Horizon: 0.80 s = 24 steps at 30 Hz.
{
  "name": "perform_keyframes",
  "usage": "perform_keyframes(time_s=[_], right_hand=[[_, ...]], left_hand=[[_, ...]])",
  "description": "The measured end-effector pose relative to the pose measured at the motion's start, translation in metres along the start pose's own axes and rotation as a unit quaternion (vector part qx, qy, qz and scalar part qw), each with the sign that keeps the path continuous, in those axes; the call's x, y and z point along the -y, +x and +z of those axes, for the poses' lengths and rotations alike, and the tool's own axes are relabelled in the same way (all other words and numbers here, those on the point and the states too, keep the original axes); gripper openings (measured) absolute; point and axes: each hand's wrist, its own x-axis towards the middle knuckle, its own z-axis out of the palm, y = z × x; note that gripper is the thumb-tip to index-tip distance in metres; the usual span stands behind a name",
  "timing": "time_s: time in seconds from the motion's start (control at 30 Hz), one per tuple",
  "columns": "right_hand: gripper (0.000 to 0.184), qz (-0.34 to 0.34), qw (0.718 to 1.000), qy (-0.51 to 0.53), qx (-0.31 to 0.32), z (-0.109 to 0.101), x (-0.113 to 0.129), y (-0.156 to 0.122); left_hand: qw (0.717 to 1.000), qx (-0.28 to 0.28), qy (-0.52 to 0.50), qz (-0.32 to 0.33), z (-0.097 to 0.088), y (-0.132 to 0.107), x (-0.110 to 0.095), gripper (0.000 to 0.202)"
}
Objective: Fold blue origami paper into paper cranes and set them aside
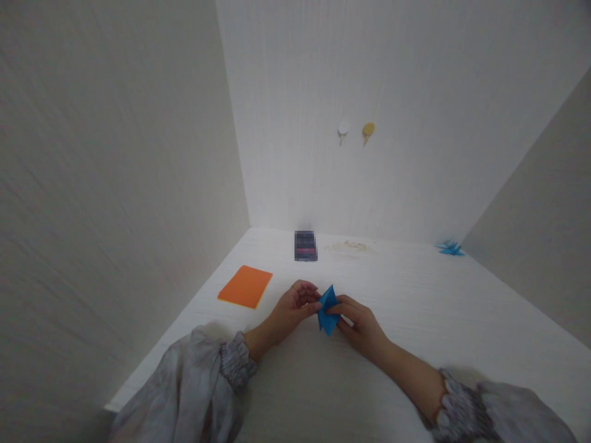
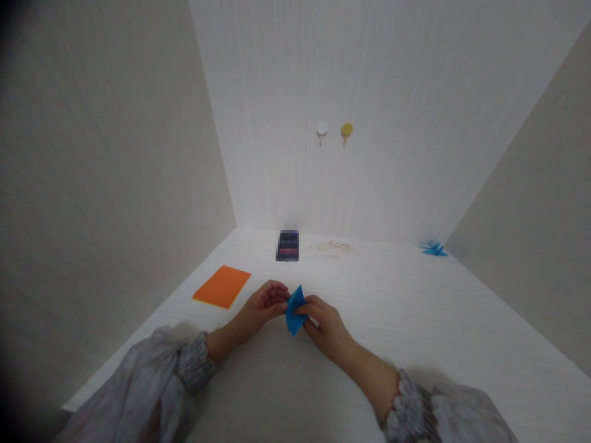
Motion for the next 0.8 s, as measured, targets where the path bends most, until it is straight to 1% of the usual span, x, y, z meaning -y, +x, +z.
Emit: perform_keyframes(time_s=[0.17,0.33,0.53,0.67,0.8], right_hand=[[0.023,-0.019,1.0,0.001,0.007,0.0,-0.0018,-0.0003],[0.025,-0.018,1.0,-0.016,0.018,0.0012,-0.0064,-0.0021],[0.026,-0.014,0.999,-0.02,0.033,0.0,-0.0044,-0.0015],[0.026,-0.016,0.999,-0.028,0.042,-0.0012,-0.0034,-0.0012],[0.027,-0.021,0.998,-0.025,0.049,0.0,-0.0074,-0.0025]], left_hand=[[0.997,0.012,0.07,-0.004,-0.002,0.0007,0.0026,0.029],[0.989,0.001,0.148,0.016,-0.0019,-0.0002,0.0001,0.02],[0.99,-0.013,0.139,-0.007,-0.0008,0.0,0.0005,0.021],[0.994,-0.018,0.106,-0.026,-0.0009,0.0007,0.003,0.022],[0.995,-0.027,0.088,-0.039,0.0007,0.0014,0.0033,0.025]])
